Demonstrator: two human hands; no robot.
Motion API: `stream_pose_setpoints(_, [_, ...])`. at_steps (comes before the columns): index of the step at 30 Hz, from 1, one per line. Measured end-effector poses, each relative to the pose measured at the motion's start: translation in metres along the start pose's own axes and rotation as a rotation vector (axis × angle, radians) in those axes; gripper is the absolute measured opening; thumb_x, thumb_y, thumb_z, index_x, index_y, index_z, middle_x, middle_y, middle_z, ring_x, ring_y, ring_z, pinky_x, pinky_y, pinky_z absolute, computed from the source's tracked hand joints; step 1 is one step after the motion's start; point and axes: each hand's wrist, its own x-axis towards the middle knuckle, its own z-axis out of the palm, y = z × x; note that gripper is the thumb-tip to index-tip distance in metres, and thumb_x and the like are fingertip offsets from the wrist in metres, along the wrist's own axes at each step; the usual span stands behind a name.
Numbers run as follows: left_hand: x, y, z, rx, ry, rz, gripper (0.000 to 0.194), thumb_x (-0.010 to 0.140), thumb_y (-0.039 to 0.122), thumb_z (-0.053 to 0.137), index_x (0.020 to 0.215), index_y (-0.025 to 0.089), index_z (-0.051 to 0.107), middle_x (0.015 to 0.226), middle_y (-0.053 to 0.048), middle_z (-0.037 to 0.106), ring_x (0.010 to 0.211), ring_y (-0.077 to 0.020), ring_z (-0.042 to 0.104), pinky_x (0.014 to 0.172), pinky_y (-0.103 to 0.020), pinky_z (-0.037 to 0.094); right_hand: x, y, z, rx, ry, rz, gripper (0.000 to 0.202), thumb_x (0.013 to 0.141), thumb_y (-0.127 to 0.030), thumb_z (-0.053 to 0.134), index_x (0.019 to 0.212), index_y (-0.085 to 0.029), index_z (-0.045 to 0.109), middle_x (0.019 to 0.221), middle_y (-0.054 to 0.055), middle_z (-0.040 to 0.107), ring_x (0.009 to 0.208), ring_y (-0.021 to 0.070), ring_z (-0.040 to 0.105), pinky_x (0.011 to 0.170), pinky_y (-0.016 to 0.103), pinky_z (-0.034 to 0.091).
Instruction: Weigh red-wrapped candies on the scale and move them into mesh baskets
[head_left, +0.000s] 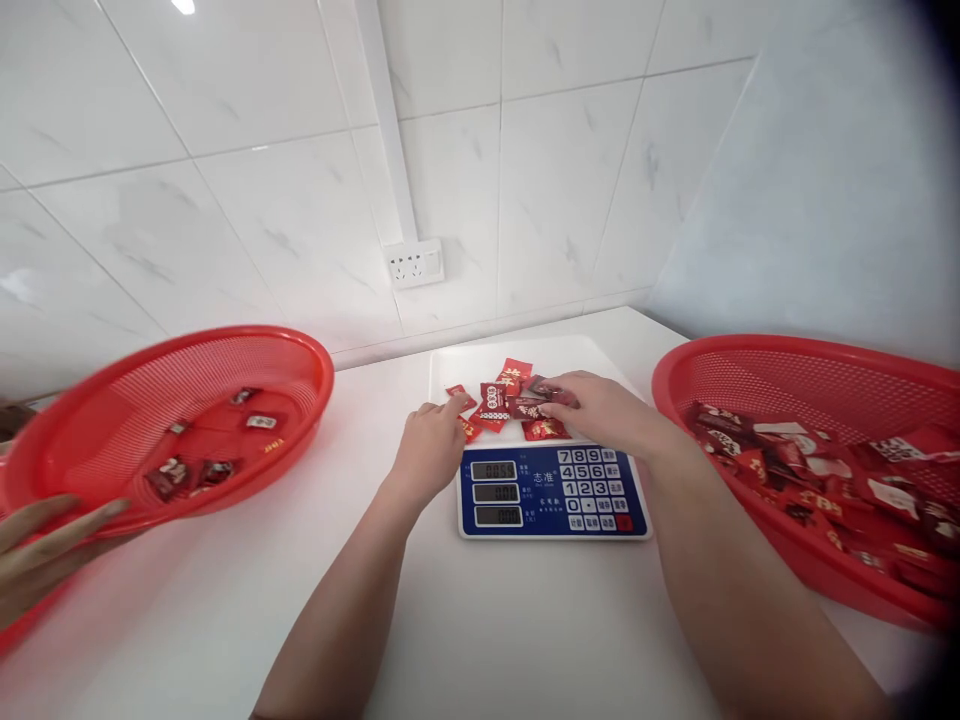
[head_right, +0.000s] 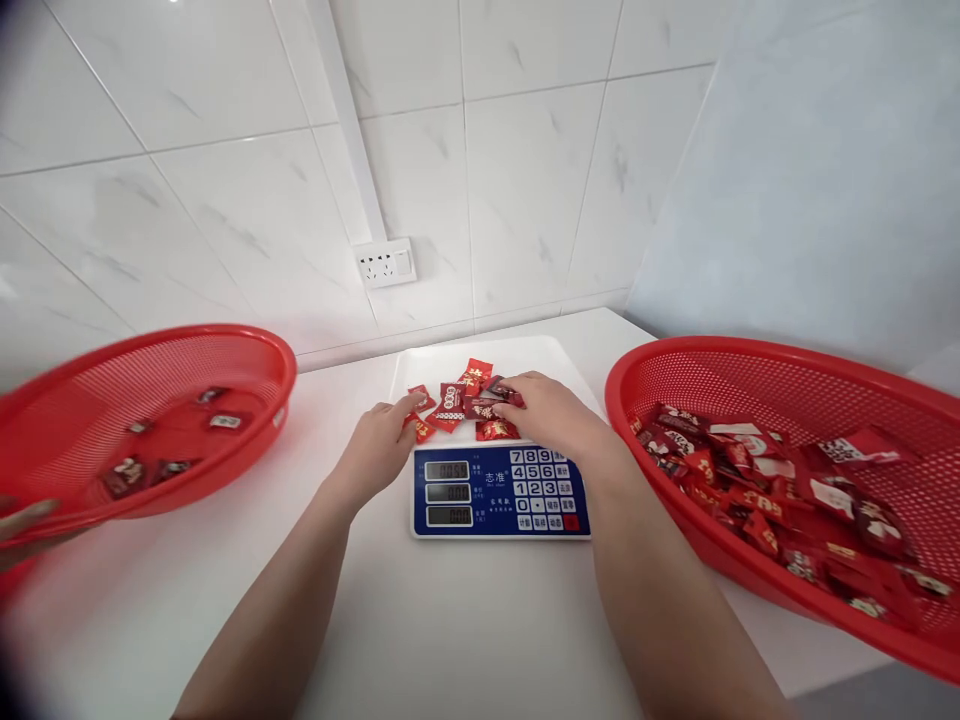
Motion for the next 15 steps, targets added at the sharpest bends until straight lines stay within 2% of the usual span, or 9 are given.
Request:
stream_pose_setpoints(4, [-0.0022,0.0034,0.0063,-0.226,0.027,0.040,0.041,0.090,0.020,0.037,0.129,0.025,0.048,0.131,-0.004,0.056,0.102,-0.0195,0.060,0.088,-0.032,0.047,-0.0053,-0.0057,0.0003,0.077,-0.057,-0.055,0.056,0.081,-0.048,0.052,0.132,-0.023,0.052,0.135,0.008,0.052,0.114,0.0267,0.055,0.092,0.035,0.046])
stream_pose_setpoints(7, [-0.0026,0.0036,0.0086,-0.310,0.018,0.055,0.040,0.091,0.026,0.039,0.130,0.025,0.047,0.143,-0.005,0.043,0.107,-0.0188,0.059,0.091,-0.032,0.047,-0.0087,-0.0050,-0.0007,0.096,-0.108,-0.067,0.066,0.078,-0.049,0.057,0.137,-0.023,0.046,0.140,0.007,0.048,0.116,0.0270,0.054,0.094,0.035,0.046])
stream_pose_setpoints(9, [-0.0021,0.0033,0.0089,-0.302,0.014,0.067,0.040,0.091,0.029,0.041,0.130,0.025,0.046,0.146,-0.007,0.039,0.115,-0.0206,0.055,0.095,-0.034,0.046,-0.0087,-0.0032,-0.0005,0.076,-0.097,-0.090,0.066,0.078,-0.049,0.056,0.137,-0.024,0.045,0.140,0.006,0.048,0.119,0.0273,0.052,0.097,0.036,0.044])
stream_pose_setpoints(11, [-0.0008,0.0024,0.0090,-0.241,0.047,0.077,0.041,0.091,0.032,0.042,0.130,0.024,0.046,0.147,-0.009,0.037,0.127,-0.0237,0.044,0.102,-0.039,0.041,-0.0071,-0.0006,0.0007,0.023,-0.058,-0.121,0.065,0.078,-0.050,0.056,0.137,-0.026,0.046,0.140,0.005,0.048,0.125,0.0292,0.045,0.101,0.042,0.040])
stream_pose_setpoints(13, [0.0011,0.0007,0.0098,-0.148,0.084,0.061,0.042,0.090,0.035,0.044,0.130,0.021,0.046,0.147,-0.011,0.038,0.136,-0.0279,0.031,0.108,-0.047,0.031,-0.0048,0.0020,0.0025,-0.032,-0.019,-0.128,0.067,0.077,-0.052,0.058,0.138,-0.028,0.044,0.142,0.006,0.047,0.132,0.0318,0.036,0.105,0.048,0.035])
stream_pose_setpoints(15, [0.0028,-0.0012,0.0111,-0.089,0.069,0.030,0.046,0.091,0.041,0.042,0.132,0.020,0.044,0.145,-0.012,0.040,0.139,-0.0318,0.024,0.111,-0.055,0.020,-0.0031,0.0035,0.0046,-0.033,-0.028,-0.114,0.070,0.077,-0.052,0.058,0.140,-0.028,0.041,0.144,0.007,0.044,0.135,0.0318,0.032,0.106,0.050,0.033])
